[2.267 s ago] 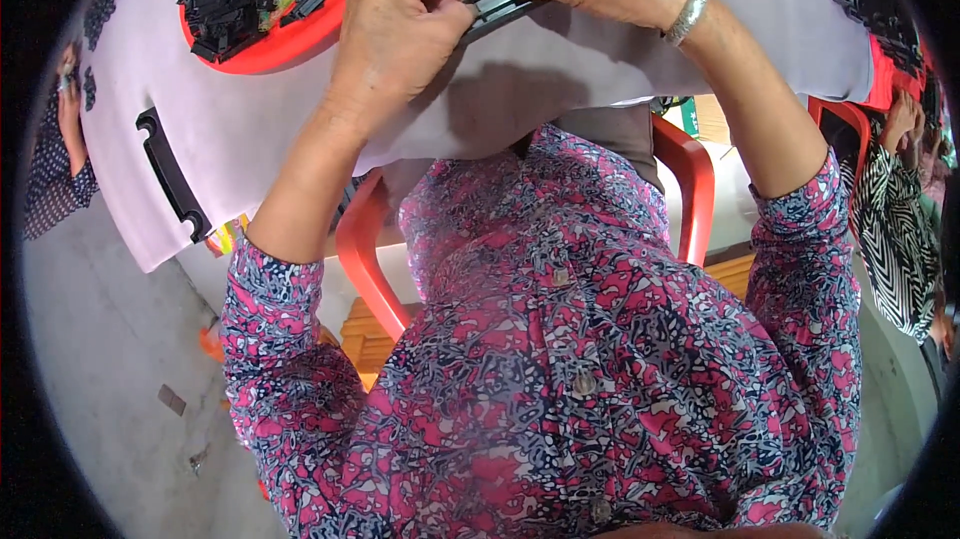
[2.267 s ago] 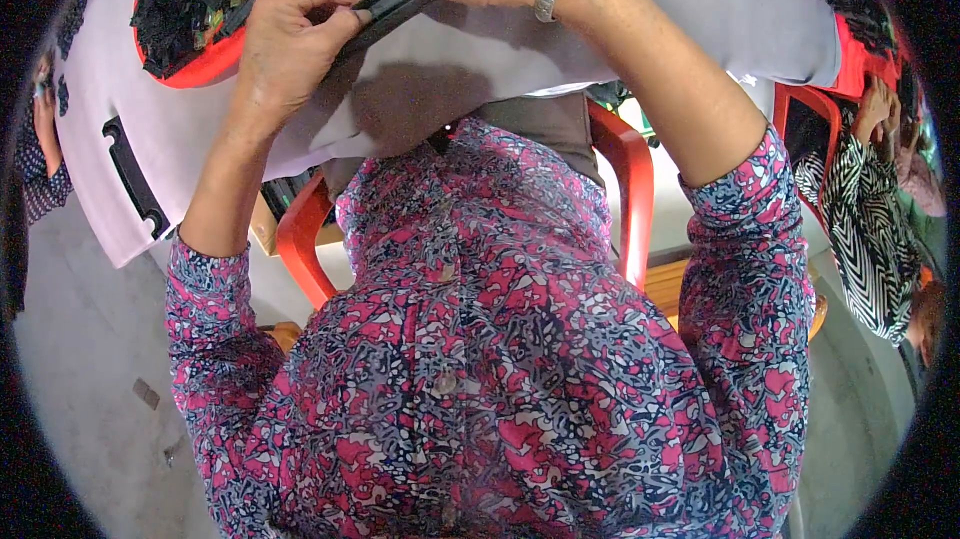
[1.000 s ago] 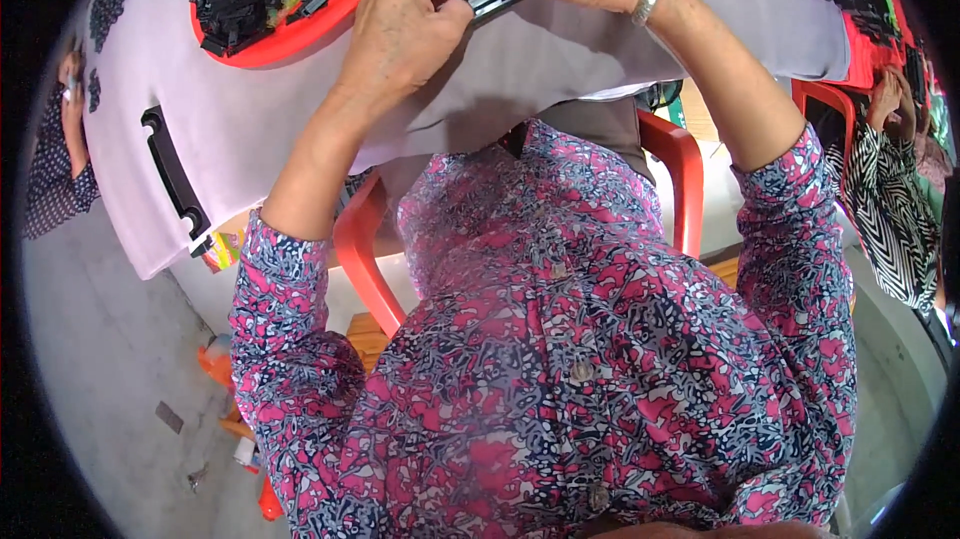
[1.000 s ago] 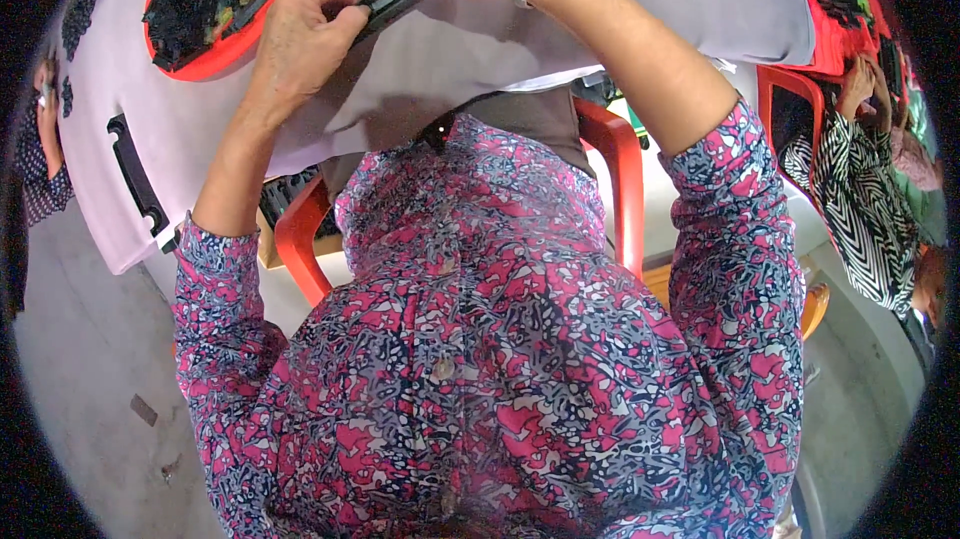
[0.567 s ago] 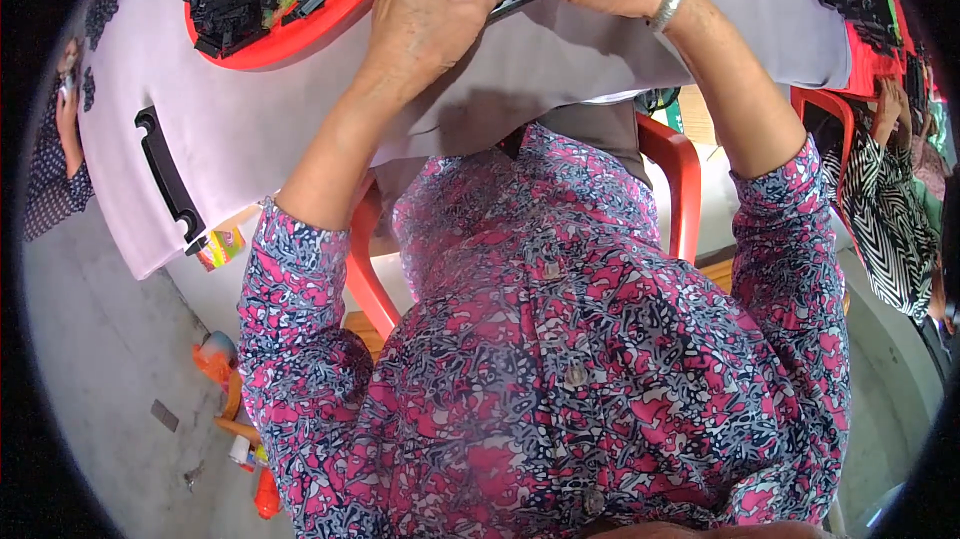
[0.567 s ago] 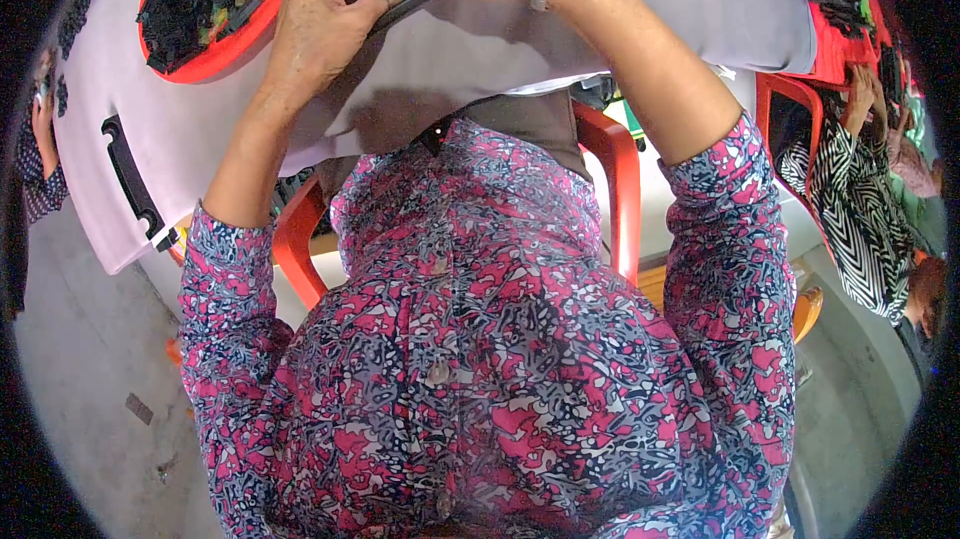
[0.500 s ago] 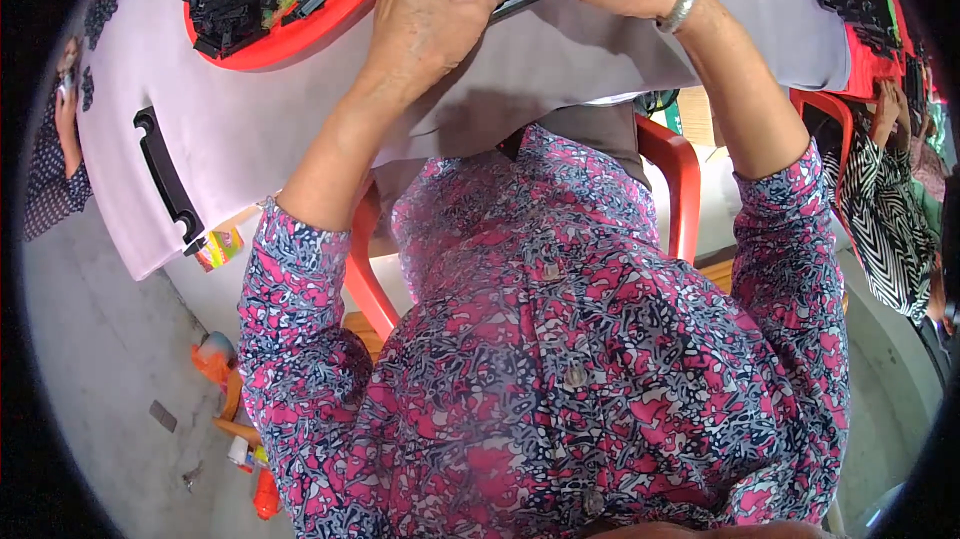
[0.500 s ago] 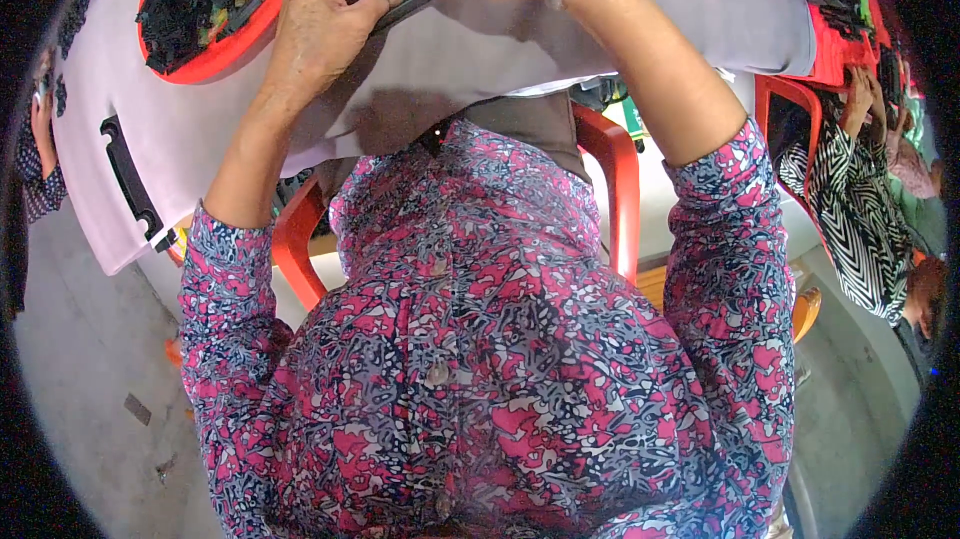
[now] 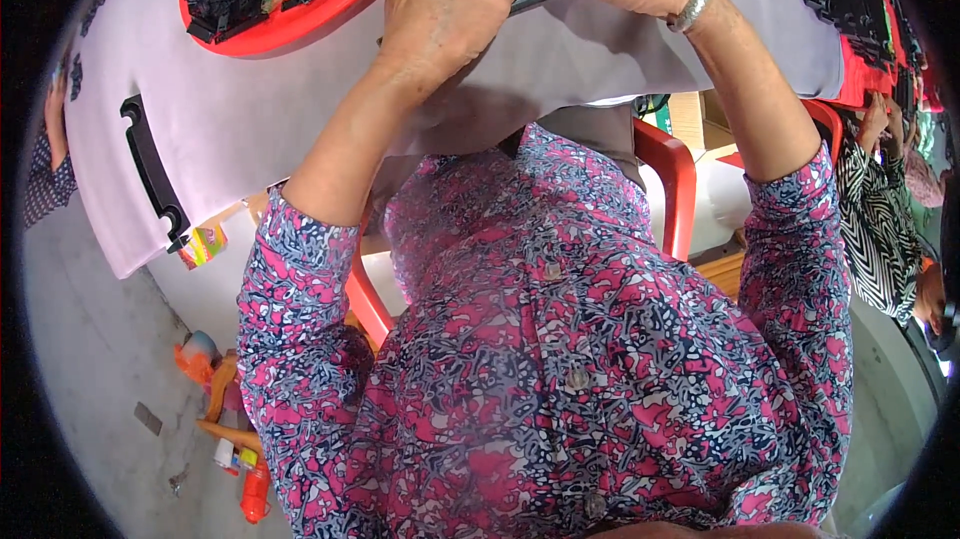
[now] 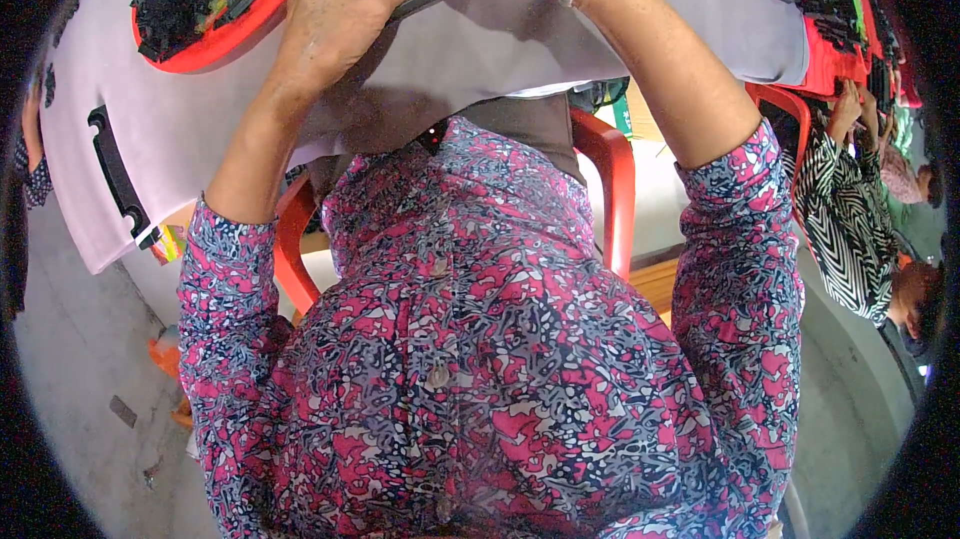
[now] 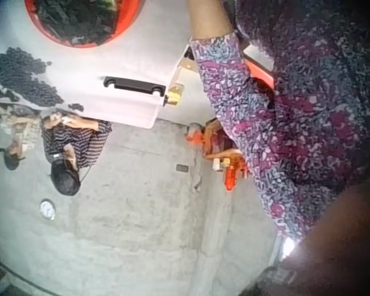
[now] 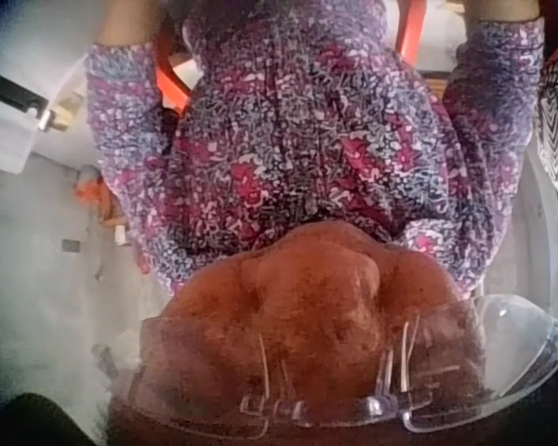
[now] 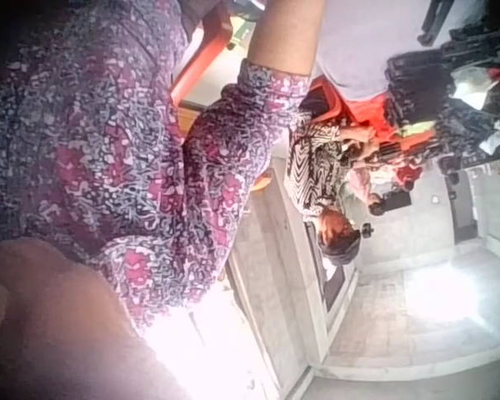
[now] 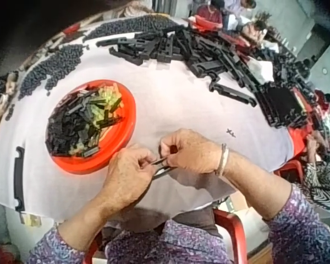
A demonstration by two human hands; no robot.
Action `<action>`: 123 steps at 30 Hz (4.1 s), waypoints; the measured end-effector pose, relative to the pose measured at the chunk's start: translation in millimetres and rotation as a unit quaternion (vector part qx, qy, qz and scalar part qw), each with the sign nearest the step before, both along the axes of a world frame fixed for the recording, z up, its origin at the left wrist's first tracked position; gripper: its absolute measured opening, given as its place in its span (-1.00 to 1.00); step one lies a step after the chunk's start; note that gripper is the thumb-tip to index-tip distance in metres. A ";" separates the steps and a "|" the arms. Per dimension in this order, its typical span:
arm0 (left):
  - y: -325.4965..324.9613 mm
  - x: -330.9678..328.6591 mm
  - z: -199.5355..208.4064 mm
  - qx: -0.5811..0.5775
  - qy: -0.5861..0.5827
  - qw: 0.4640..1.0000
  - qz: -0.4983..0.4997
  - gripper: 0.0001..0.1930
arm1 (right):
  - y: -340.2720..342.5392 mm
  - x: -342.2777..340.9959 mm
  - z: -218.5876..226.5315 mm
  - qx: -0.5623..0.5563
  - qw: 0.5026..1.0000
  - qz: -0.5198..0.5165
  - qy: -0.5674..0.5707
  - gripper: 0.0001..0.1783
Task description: The person assembles spirit levels by hand, picking up plastic level frames, fitting spirit level vials into the frames, and pressing the parts together.
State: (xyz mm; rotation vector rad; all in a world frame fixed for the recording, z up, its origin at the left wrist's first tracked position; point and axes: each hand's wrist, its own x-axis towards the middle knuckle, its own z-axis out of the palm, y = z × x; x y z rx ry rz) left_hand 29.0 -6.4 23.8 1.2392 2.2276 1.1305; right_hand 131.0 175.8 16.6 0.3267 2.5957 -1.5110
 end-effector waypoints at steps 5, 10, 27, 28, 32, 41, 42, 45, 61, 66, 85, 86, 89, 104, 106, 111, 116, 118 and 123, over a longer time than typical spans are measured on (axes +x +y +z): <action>3.1 0.1 6.8 -0.039 -0.059 0.997 -0.002 -0.89 | -0.6 1.1 0.4 -0.032 0.999 -0.015 -0.014 -0.91; 3.9 1.3 4.8 -0.052 -0.051 0.997 0.003 -0.89 | -2.0 0.7 -3.1 -0.022 1.000 -0.013 -0.011 -0.90; 1.1 -1.3 -21.2 -0.129 -0.057 0.989 -0.034 -0.86 | -24.0 15.2 -7.5 0.098 0.991 -0.066 0.056 -0.87; -0.9 -0.5 -19.4 -0.122 -0.047 0.990 -0.044 -0.88 | -25.6 16.6 -5.2 0.084 0.993 -0.071 0.044 -0.88; -1.7 -1.7 -18.6 -0.117 -0.061 0.988 -0.074 -0.88 | -29.2 20.7 0.4 0.075 0.994 -0.074 0.008 -0.89; -8.9 20.8 -16.1 -0.104 0.007 0.990 -0.099 -0.92 | -46.0 42.8 -1.3 0.060 0.993 -0.100 -0.021 -0.86; -7.3 20.4 -16.4 -0.102 0.009 0.990 -0.099 -0.92 | -60.0 49.8 -6.8 0.262 0.934 -0.103 0.221 -0.87; -4.8 15.5 -17.6 -0.140 0.014 0.985 -0.100 -0.91 | -40.0 35.9 -2.6 0.066 0.995 -0.079 -0.013 -0.87; 2.5 -8.3 -17.0 -0.070 -0.012 0.997 -0.029 -0.81 | -12.6 -3.4 -18.7 0.017 0.999 -0.014 0.025 -0.84; 1.4 -8.7 -15.1 -0.075 -0.002 0.996 -0.055 -0.82 | -21.1 5.3 -9.2 0.051 0.997 -0.041 0.035 -0.85; -4.4 4.2 -9.1 -0.088 -0.031 0.992 -0.089 -0.83 | -39.7 25.6 4.2 0.107 0.991 -0.080 0.022 -0.85; -4.5 3.0 -10.5 -0.100 -0.046 0.990 -0.087 -0.83 | -39.9 24.7 6.3 0.110 0.991 -0.075 0.005 -0.86; -4.0 1.1 -13.5 -0.113 -0.046 0.989 -0.079 -0.82 | -44.1 19.1 4.5 0.098 0.991 -0.078 -0.034 -0.87; -29.7 -33.6 -20.4 -0.026 0.024 0.997 -0.071 -0.81 | -9.4 -21.0 -14.0 0.055 0.998 0.007 0.002 -0.91; -32.1 -33.6 -18.4 -0.040 0.024 0.997 -0.063 -0.81 | -12.5 -23.6 -4.0 0.025 0.999 -0.014 -0.029 -0.89; -34.6 -44.8 -18.4 -0.077 0.000 0.991 -0.108 -0.75 | -29.2 -26.7 17.9 0.126 0.991 -0.020 -0.047 -0.81; -35.7 -50.1 -19.4 -0.076 -0.070 0.989 -0.107 -0.74 | -38.6 -28.8 20.4 0.203 0.979 -0.009 -0.008 -0.79; -38.2 -49.7 -19.2 -0.088 -0.075 0.988 -0.105 -0.74 | -42.4 -29.0 22.1 0.192 0.981 -0.007 -0.020 -0.82; -38.5 -42.6 -10.9 -0.068 -0.059 0.991 -0.104 -0.75 | -44.9 -26.6 18.2 0.157 0.987 -0.020 -0.020 -0.83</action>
